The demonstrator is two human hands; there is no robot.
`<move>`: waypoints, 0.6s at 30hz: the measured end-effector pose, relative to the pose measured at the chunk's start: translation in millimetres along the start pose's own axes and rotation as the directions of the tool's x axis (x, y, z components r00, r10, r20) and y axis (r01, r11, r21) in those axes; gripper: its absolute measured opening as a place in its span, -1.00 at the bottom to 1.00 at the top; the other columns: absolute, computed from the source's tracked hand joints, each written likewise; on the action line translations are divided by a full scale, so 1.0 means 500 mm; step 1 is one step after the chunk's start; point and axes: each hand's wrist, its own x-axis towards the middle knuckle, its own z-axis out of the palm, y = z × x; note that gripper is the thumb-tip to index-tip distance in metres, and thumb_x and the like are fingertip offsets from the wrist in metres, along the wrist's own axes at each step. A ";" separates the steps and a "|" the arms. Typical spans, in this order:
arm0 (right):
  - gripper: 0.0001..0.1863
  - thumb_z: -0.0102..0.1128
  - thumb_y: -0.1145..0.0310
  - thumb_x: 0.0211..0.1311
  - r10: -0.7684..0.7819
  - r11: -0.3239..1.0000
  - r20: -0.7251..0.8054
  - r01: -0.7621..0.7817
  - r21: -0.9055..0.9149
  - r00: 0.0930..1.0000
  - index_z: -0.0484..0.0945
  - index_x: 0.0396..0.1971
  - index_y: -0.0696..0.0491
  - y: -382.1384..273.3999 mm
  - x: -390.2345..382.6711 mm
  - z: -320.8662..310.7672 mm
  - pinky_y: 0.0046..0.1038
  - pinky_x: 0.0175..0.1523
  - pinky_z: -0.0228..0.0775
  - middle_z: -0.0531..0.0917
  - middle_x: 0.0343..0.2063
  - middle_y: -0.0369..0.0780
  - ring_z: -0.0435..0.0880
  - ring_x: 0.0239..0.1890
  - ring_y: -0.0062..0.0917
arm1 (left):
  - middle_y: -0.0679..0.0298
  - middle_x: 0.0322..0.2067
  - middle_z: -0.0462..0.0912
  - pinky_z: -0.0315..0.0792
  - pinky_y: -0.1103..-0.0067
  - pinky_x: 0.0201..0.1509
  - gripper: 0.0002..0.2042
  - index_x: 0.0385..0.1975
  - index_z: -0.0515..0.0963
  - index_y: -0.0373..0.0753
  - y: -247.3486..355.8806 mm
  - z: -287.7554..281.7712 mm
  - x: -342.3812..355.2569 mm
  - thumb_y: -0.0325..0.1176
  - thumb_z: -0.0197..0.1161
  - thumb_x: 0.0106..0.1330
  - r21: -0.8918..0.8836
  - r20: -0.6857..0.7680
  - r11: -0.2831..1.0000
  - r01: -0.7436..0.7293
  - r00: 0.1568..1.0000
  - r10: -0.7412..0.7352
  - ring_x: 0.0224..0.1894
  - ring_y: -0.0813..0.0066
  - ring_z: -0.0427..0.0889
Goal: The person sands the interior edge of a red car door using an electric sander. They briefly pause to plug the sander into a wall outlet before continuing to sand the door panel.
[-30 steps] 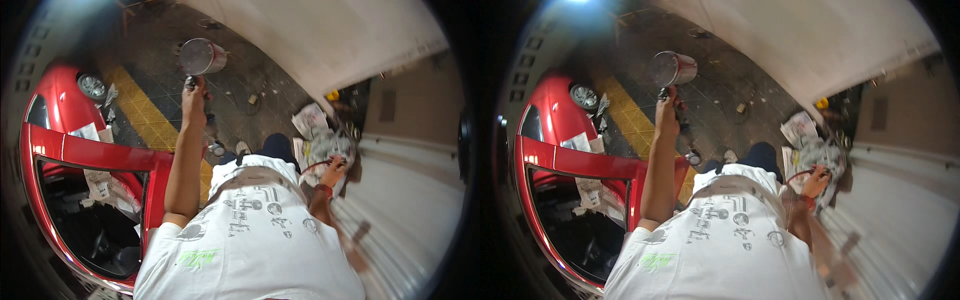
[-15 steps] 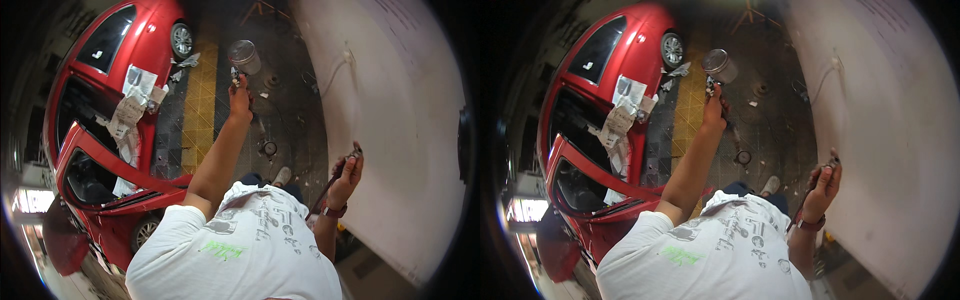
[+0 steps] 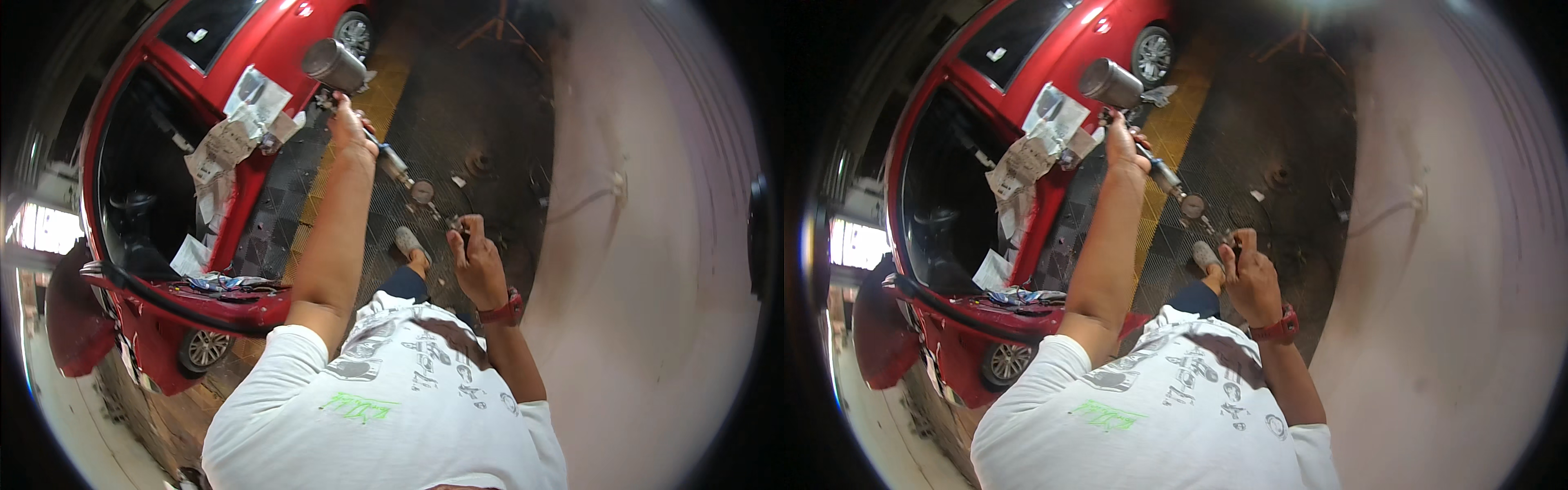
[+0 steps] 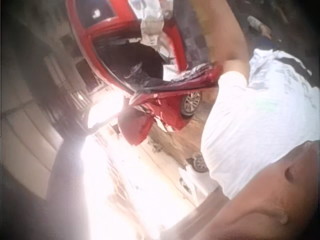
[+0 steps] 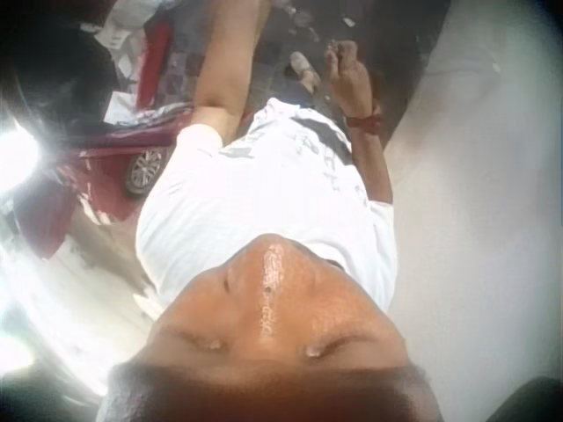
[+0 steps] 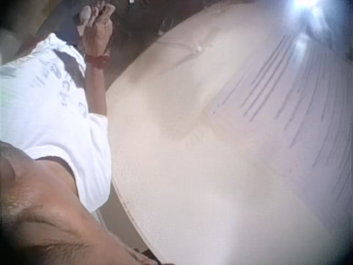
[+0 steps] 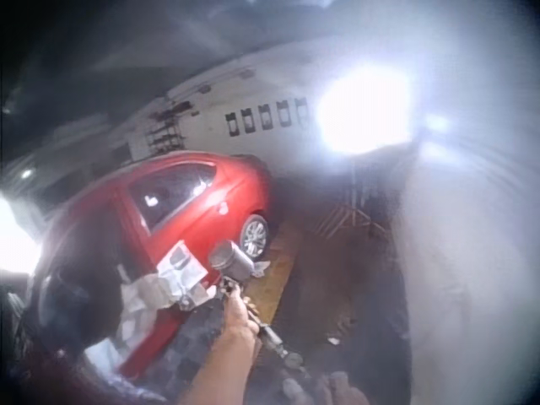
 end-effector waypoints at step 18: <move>-0.77 0.15 0.28 0.46 -0.161 0.969 0.393 0.221 -0.113 0.905 0.58 -0.14 0.14 -0.075 0.480 0.347 -0.33 -0.37 0.41 0.64 -0.51 -0.04 0.62 -0.53 -0.23 | 0.35 -0.44 0.34 0.08 0.60 -0.59 -0.24 0.29 0.12 -0.18 0.245 -0.112 0.406 0.27 0.18 0.35 -0.069 -0.456 0.978 -0.199 0.878 0.147 -0.61 0.63 0.20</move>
